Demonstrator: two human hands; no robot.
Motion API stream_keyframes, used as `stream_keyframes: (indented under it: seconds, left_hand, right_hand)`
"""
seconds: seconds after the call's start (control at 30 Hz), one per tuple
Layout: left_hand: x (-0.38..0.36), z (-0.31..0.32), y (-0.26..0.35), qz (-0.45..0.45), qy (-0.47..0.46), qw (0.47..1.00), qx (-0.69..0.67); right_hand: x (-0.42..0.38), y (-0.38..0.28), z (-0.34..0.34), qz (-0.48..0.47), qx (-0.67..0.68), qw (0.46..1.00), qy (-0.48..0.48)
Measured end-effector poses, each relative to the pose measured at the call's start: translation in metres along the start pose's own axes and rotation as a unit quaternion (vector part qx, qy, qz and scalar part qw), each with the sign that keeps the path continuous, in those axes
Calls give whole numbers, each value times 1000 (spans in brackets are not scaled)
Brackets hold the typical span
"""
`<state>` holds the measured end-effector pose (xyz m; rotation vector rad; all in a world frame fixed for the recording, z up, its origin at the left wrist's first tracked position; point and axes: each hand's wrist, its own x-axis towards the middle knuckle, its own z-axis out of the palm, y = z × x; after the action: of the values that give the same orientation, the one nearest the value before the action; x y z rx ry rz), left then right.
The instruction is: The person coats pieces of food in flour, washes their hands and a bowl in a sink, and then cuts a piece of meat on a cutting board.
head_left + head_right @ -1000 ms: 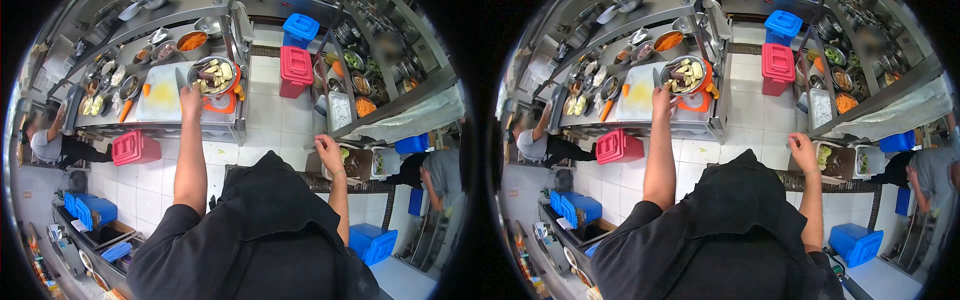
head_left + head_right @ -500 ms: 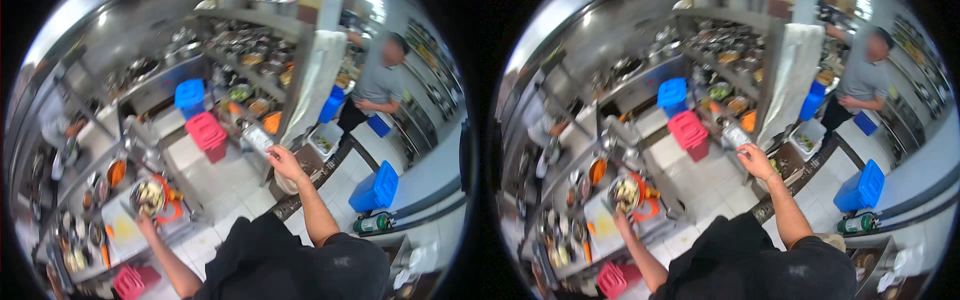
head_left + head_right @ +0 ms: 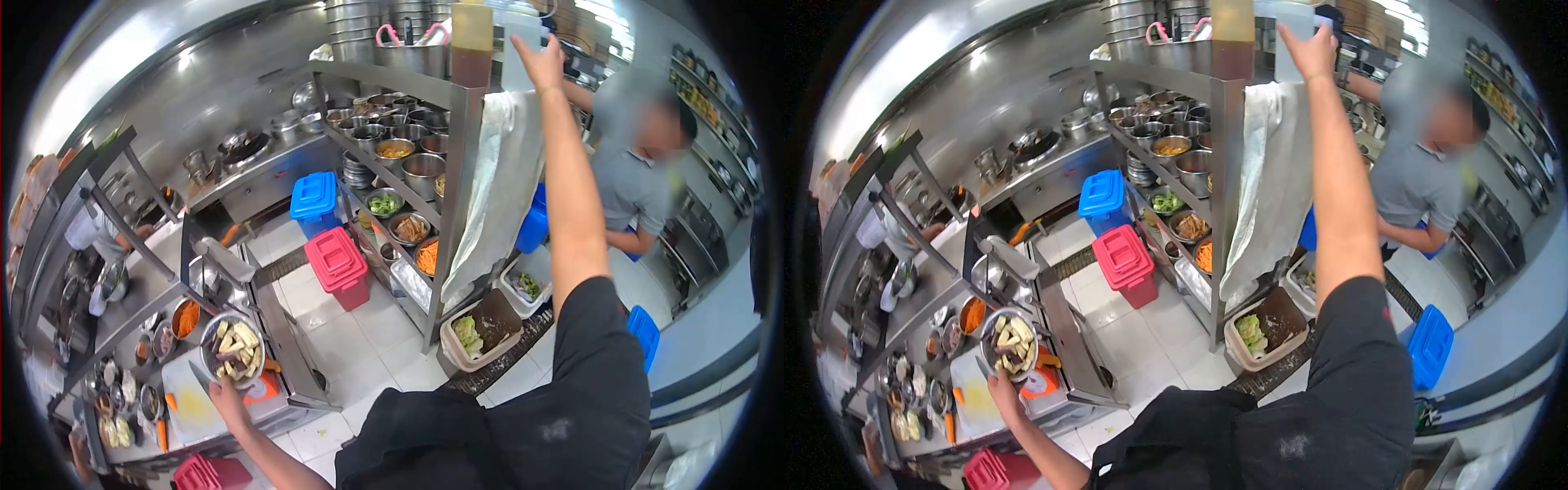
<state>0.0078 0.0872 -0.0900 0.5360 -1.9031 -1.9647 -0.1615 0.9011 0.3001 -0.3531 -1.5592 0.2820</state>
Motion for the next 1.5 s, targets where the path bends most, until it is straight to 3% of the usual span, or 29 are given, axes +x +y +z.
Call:
stream_keyframes:
  seconds: [0.07, 0.13, 0.17, 0.2, 0.33, 0.43, 0.47, 0.53, 0.57, 0.63, 0.7, 0.77, 0.97, 1.07, 1.17, 1.2, 1.43, 1.5]
  left_hand:
    - [-11, 17, 1, -12, 0, 1000, -22]
    - [-21, 39, 3, -5, 21, 998, -54]
    - [-28, 44, 7, 5, 5, 1000, -23]
    - [-29, 52, 9, 23, -20, 999, -15]
    - [-60, 81, 61, 22, -14, 996, 82]
    - [-56, 89, 76, 48, -40, 997, 50]
    - [-42, 83, 65, 89, -40, 992, 79]
    - [-58, 89, 97, 29, -56, 996, 63]
    - [-56, 89, 104, 25, -61, 995, 80]
    - [-29, 76, 76, 218, -18, 955, 201]
    - [-32, 83, 103, 152, -48, 981, 113]
    - [-15, 74, 119, 180, -39, 960, 209]
    - [-35, 76, 212, 285, -69, 945, 144]
    - [-46, 70, 250, 320, -52, 919, 226]
    - [-44, 61, 255, 348, -48, 907, 233]
    - [-55, 59, 261, 320, -46, 914, 245]
    - [-61, 46, 248, 262, -57, 934, 236]
    - [-66, 45, 245, 233, -69, 943, 228]
  right_hand:
    - [31, 20, 35, 62, 38, 993, -92]
    - [47, 58, 81, 47, 36, 995, -86]
    - [42, 37, 60, 61, 54, 987, -142]
    - [38, 38, 67, 52, 32, 993, -101]
    - [65, 60, 84, 17, 53, 994, -89]
    - [81, 36, 53, -89, 67, 991, -71]
    - [90, 23, 36, -176, 5, 982, -74]
    - [95, -12, 2, -312, -68, 946, -61]
    - [79, -39, -12, -319, -27, 944, -83]
    - [50, -91, -56, -243, 99, 956, -134]
    - [18, -136, -103, -178, 181, 951, -179]
    - [-21, -176, -141, -151, 228, 935, -226]
    - [-147, -251, -154, -104, 361, 845, -381]
    - [-188, -282, -161, -95, 375, 812, -436]
    - [-222, -304, -152, -186, 345, 802, -451]
    - [-228, -313, -156, -213, 297, 801, -474]
    - [-254, -334, -140, -456, 235, 762, -395]
    - [-253, -343, -138, -482, 211, 757, -388]
